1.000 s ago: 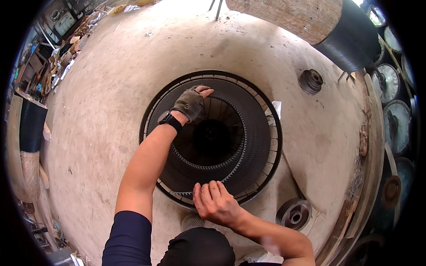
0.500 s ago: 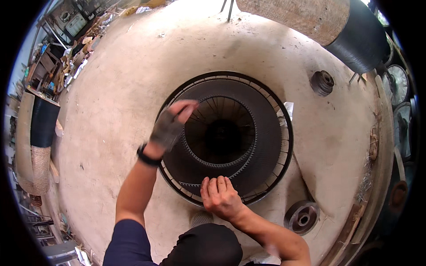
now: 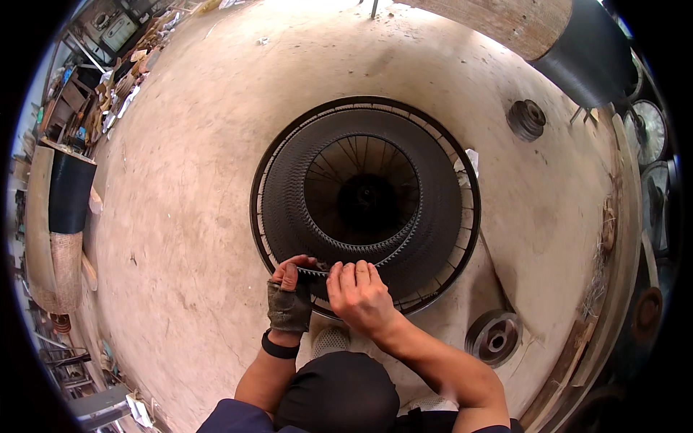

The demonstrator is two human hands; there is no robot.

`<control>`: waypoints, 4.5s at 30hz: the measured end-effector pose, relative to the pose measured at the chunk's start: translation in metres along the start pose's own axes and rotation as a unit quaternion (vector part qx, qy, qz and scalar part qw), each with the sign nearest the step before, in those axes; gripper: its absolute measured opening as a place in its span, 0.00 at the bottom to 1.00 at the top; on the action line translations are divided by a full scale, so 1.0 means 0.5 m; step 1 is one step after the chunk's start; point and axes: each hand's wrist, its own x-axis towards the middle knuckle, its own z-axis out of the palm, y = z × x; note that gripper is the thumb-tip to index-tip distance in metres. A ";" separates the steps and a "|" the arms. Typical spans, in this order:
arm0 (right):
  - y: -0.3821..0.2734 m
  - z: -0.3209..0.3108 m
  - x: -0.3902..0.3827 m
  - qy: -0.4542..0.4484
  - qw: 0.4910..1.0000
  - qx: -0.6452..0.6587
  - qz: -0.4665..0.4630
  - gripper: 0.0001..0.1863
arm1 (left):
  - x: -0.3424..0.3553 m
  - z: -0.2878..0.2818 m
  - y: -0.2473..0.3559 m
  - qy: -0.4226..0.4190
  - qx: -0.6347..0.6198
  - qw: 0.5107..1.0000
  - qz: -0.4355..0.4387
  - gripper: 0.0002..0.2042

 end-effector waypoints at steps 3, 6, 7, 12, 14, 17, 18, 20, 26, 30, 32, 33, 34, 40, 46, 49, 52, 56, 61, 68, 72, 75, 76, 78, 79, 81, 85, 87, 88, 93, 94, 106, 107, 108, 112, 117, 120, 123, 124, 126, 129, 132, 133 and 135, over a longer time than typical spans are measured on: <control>-0.001 0.005 0.006 0.015 1.000 -0.010 0.011 0.15 | 0.002 0.026 0.003 -0.013 0.057 0.997 0.051 0.15; -0.006 0.014 0.020 0.026 0.999 -0.001 0.042 0.14 | 0.000 0.070 0.014 -0.003 0.148 0.981 0.126 0.15; -0.009 0.016 0.024 0.030 0.998 0.006 0.056 0.14 | 0.005 0.062 0.008 0.005 0.136 0.985 0.109 0.15; -0.007 0.033 0.021 0.010 0.999 0.006 0.048 0.10 | 0.040 0.030 -0.032 0.024 0.124 0.988 0.084 0.17; -0.005 0.030 0.020 -0.041 0.996 0.047 0.056 0.11 | 0.047 0.029 -0.039 0.036 0.133 0.987 0.083 0.17; 0.021 0.017 0.019 -0.092 0.988 0.115 0.051 0.14 | 0.053 0.035 -0.041 0.050 0.142 0.984 0.097 0.18; 0.044 0.015 0.019 -0.072 0.988 0.128 0.048 0.15 | 0.056 0.043 -0.043 0.047 0.142 0.983 0.110 0.19; 0.087 0.026 0.018 -0.032 0.982 0.180 0.056 0.21 | 0.063 0.049 -0.040 0.053 0.145 0.980 0.123 0.19; 0.119 0.063 -0.016 -0.064 0.976 0.182 0.097 0.23 | 0.094 0.056 -0.036 0.068 0.136 0.983 0.105 0.21; 0.111 0.091 -0.009 -0.042 0.975 0.179 0.122 0.21 | 0.120 0.072 -0.029 0.071 0.137 0.979 0.131 0.23; 0.104 0.102 -0.009 -0.043 0.970 0.193 0.142 0.20 | 0.134 0.071 -0.034 0.083 0.134 0.976 0.150 0.21; 0.098 0.103 -0.006 -0.039 0.968 0.197 0.151 0.20 | 0.138 0.071 -0.036 0.088 0.147 0.971 0.165 0.20; 0.094 0.103 -0.003 -0.035 0.966 0.202 0.159 0.19 | 0.141 0.077 -0.040 0.093 0.160 0.966 0.180 0.19; 0.076 0.117 0.007 0.015 0.946 0.239 0.217 0.16 | 0.169 0.093 -0.063 0.042 0.291 0.915 0.275 0.18; 0.066 0.122 0.019 0.001 0.941 0.232 0.247 0.16 | 0.223 0.061 -0.088 -0.009 0.342 0.897 0.279 0.20; 0.068 0.125 0.020 -0.014 0.944 0.217 0.249 0.16 | 0.222 0.060 -0.087 -0.013 0.359 0.895 0.265 0.21; 0.067 0.118 0.023 -0.026 0.939 0.219 0.263 0.16 | 0.210 0.063 -0.077 -0.018 0.365 0.894 0.259 0.22; 0.060 0.118 0.032 -0.039 0.926 0.231 0.296 0.16 | 0.211 0.057 -0.078 0.005 0.465 0.824 0.322 0.23; 0.060 0.120 0.032 -0.048 0.922 0.239 0.299 0.15 | 0.213 0.055 -0.083 0.012 0.528 0.768 0.362 0.28; 0.064 0.122 0.027 -0.038 0.911 0.267 0.312 0.14 | 0.194 0.086 -0.071 0.130 0.553 0.760 0.316 0.41; 0.061 0.126 0.027 -0.037 0.908 0.276 0.314 0.12 | 0.171 0.051 -0.080 0.191 0.556 0.767 0.259 0.44; 0.062 0.123 0.030 -0.042 0.905 0.284 0.314 0.12 | 0.167 0.041 -0.098 0.138 0.612 0.741 0.240 0.43; 0.061 0.124 0.031 -0.037 0.905 0.285 0.313 0.13 | 0.170 0.045 -0.103 0.144 0.627 0.724 0.249 0.40; 0.061 0.123 0.033 -0.026 0.907 0.283 0.312 0.14 | 0.184 0.059 -0.107 0.132 0.597 0.748 0.259 0.39; 0.061 0.124 0.031 -0.023 0.907 0.284 0.310 0.14 | 0.189 0.064 -0.108 0.124 0.580 0.761 0.265 0.38; 0.059 0.130 0.026 -0.017 0.907 0.288 0.307 0.14 | 0.196 0.060 -0.112 0.109 0.594 0.741 0.293 0.35; 0.064 0.125 0.024 -0.023 0.913 0.280 0.296 0.12 | 0.216 0.073 -0.109 0.084 0.604 0.714 0.343 0.35; 0.065 0.133 0.026 -0.011 0.914 0.278 0.296 0.12 | 0.228 0.082 -0.113 0.079 0.608 0.712 0.342 0.35; 0.063 0.134 0.026 -0.018 0.914 0.275 0.299 0.12 | 0.235 0.081 -0.119 0.080 0.610 0.715 0.332 0.36; 0.058 0.132 0.031 -0.032 0.911 0.266 0.313 0.12 | 0.245 0.086 -0.115 0.077 0.651 0.702 0.278 0.37; 0.056 0.133 0.032 -0.029 0.909 0.266 0.318 0.12 | 0.244 0.088 -0.113 0.079 0.663 0.696 0.263 0.38; 0.052 0.128 0.057 -0.088 0.882 0.279 0.369 0.17 | 0.226 0.089 -0.082 0.087 0.655 0.724 0.201 0.45; 0.053 0.127 0.060 -0.091 0.880 0.284 0.369 0.17 | 0.224 0.073 -0.087 0.090 0.652 0.716 0.233 0.45; 0.055 0.127 0.061 -0.093 0.879 0.287 0.369 0.17 | 0.218 0.068 -0.087 0.091 0.647 0.709 0.266 0.45; 0.052 0.124 0.058 -0.085 0.881 0.286 0.367 0.18 | 0.184 0.056 -0.091 0.072 0.617 0.725 0.298 0.36; 0.048 0.133 0.056 -0.062 0.889 0.275 0.360 0.17 | 0.216 0.049 -0.096 0.015 0.572 0.725 0.383 0.29; 0.046 0.130 0.056 -0.052 0.878 0.297 0.372 0.17 | 0.223 0.046 -0.097 0.008 0.570 0.722 0.393 0.27; 0.046 0.130 0.060 -0.050 0.876 0.296 0.378 0.17 | 0.229 0.047 -0.100 0.003 0.565 0.715 0.411 0.27; 0.043 0.130 0.061 -0.049 0.876 0.294 0.379 0.17 | 0.232 0.046 -0.100 0.003 0.564 0.711 0.420 0.27; 0.041 0.130 0.062 -0.045 0.877 0.289 0.381 0.16 | 0.235 0.043 -0.098 -0.005 0.567 0.703 0.429 0.28; 0.036 0.133 0.064 -0.027 0.876 0.290 0.384 0.15 | 0.239 0.046 -0.090 -0.019 0.571 0.706 0.419 0.28; 0.030 0.134 0.065 -0.004 0.874 0.293 0.388 0.15 | 0.246 0.045 -0.086 -0.030 0.574 0.708 0.410 0.28; 0.027 0.136 0.066 -0.003 0.875 0.289 0.388 0.15 | 0.249 0.043 -0.086 -0.033 0.575 0.708 0.409 0.28; 0.024 0.143 0.067 -0.001 0.878 0.279 0.389 0.15 | 0.253 0.042 -0.086 -0.037 0.593 0.698 0.401 0.28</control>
